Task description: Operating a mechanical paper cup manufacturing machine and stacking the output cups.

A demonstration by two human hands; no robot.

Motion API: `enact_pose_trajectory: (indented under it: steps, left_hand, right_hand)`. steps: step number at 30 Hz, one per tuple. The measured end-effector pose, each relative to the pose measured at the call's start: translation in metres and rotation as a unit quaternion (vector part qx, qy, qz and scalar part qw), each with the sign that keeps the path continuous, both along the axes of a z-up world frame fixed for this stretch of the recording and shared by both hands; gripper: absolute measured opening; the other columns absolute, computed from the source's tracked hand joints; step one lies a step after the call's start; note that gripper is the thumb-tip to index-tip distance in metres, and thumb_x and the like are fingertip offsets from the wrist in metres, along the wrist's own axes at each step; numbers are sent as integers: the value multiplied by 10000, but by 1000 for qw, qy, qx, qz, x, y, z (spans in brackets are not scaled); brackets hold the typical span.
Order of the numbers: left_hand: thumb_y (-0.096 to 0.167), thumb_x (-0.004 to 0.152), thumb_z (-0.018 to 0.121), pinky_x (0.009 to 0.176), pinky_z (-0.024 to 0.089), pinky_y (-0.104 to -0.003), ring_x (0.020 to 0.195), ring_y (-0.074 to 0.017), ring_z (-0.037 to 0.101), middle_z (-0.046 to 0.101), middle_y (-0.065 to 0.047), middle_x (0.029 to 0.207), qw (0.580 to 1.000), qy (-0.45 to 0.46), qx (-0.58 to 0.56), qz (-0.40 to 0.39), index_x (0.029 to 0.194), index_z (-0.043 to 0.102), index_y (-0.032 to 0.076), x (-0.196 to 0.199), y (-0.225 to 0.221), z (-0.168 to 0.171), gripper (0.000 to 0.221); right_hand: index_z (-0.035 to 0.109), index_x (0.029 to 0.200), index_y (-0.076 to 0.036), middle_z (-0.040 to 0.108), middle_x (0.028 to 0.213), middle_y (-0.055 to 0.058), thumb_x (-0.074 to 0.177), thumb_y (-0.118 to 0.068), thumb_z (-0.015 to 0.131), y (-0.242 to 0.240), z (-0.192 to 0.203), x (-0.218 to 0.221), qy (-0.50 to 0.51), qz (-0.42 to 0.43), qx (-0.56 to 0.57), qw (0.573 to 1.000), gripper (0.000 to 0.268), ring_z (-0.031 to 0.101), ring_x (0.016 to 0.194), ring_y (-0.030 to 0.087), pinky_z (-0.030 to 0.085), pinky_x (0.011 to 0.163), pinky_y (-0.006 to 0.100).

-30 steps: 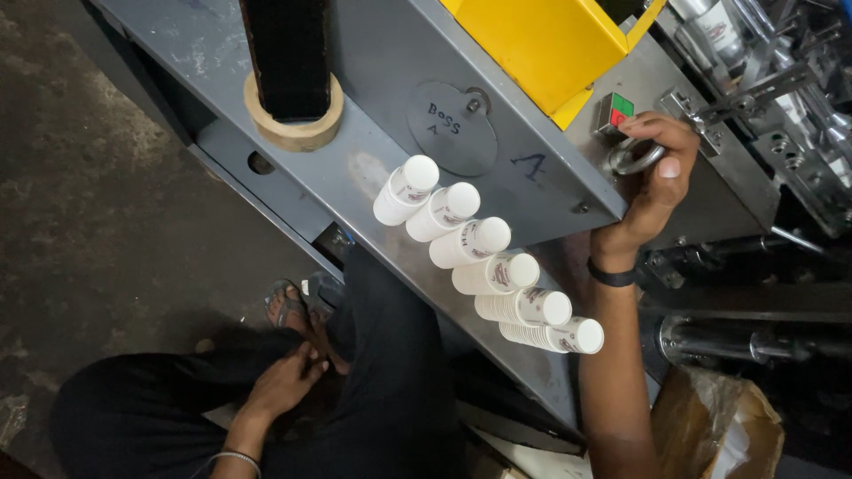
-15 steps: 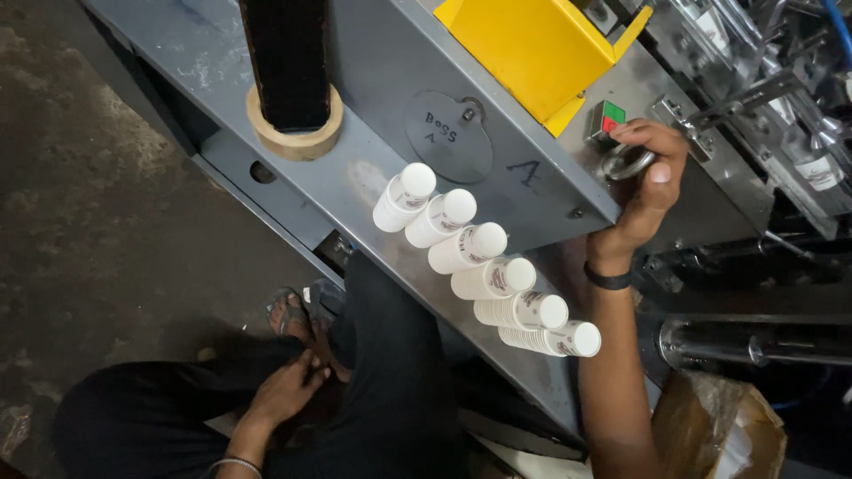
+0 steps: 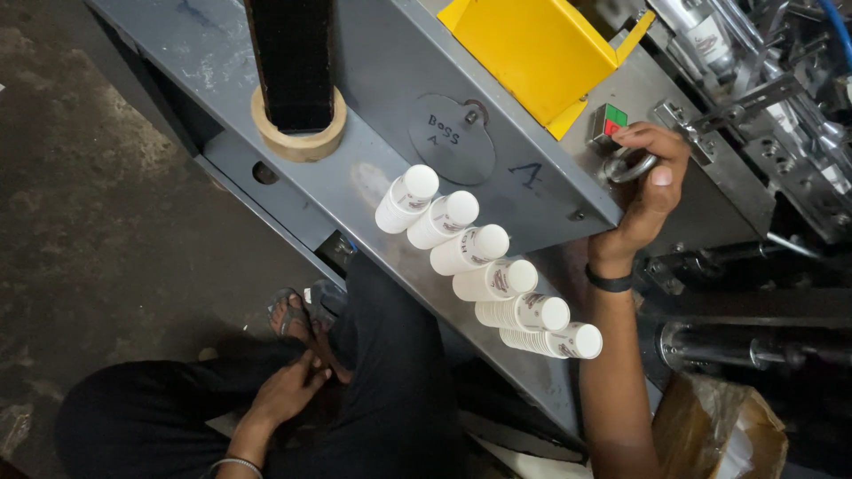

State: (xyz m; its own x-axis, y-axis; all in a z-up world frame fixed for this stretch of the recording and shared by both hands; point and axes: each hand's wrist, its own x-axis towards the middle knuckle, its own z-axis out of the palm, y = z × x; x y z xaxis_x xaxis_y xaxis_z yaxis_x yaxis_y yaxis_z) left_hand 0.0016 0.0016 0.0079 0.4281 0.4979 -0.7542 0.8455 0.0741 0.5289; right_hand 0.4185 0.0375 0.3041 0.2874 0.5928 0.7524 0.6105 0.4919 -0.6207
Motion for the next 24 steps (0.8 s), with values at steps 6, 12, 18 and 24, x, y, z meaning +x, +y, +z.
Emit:
enact_pose_trajectory:
  steps: [6,12,18,24]
  left_hand:
    - [514,960,530,1059,496,-425,1242,-275,668,744,-97,1243,1000,-20,2,6,1338,573,153,-2,-1,-10,524]
    - [501,953,542,1033,504,-425,1220,-306,669,733,-115,1248,999,-30,13,8,1336,577,146,-2,-1,-1,523]
    - [481,944,567,989,515,-428,1184,-334,667,728,-131,1229,998,-49,44,10,1324,570,129,-3,-3,-8,518]
    - [454,928,600,996,507,-428,1191,-340,656,708,-142,1244,995,-70,64,24,1325,565,108,-5,-7,-9,528]
  right_hand:
    - [549,1133,-10,561,1125,115,1105,-448,408,1,-2,2,4,3,7,1000,461,547,1144,220,417,1106,376]
    - [542,1140,-1,561,1124,118,1105,-443,425,2,-3,2,29,23,12,999,458,542,1123,217,412,1059,360]
    - [520,1117,-5,550,1080,112,1110,-414,444,5,-6,11,31,50,29,998,416,546,1092,219,435,1020,371]
    - [500,1163,-11,540,1148,100,1134,-429,345,4,2,4,-52,38,26,998,446,552,1107,205,440,1066,361]
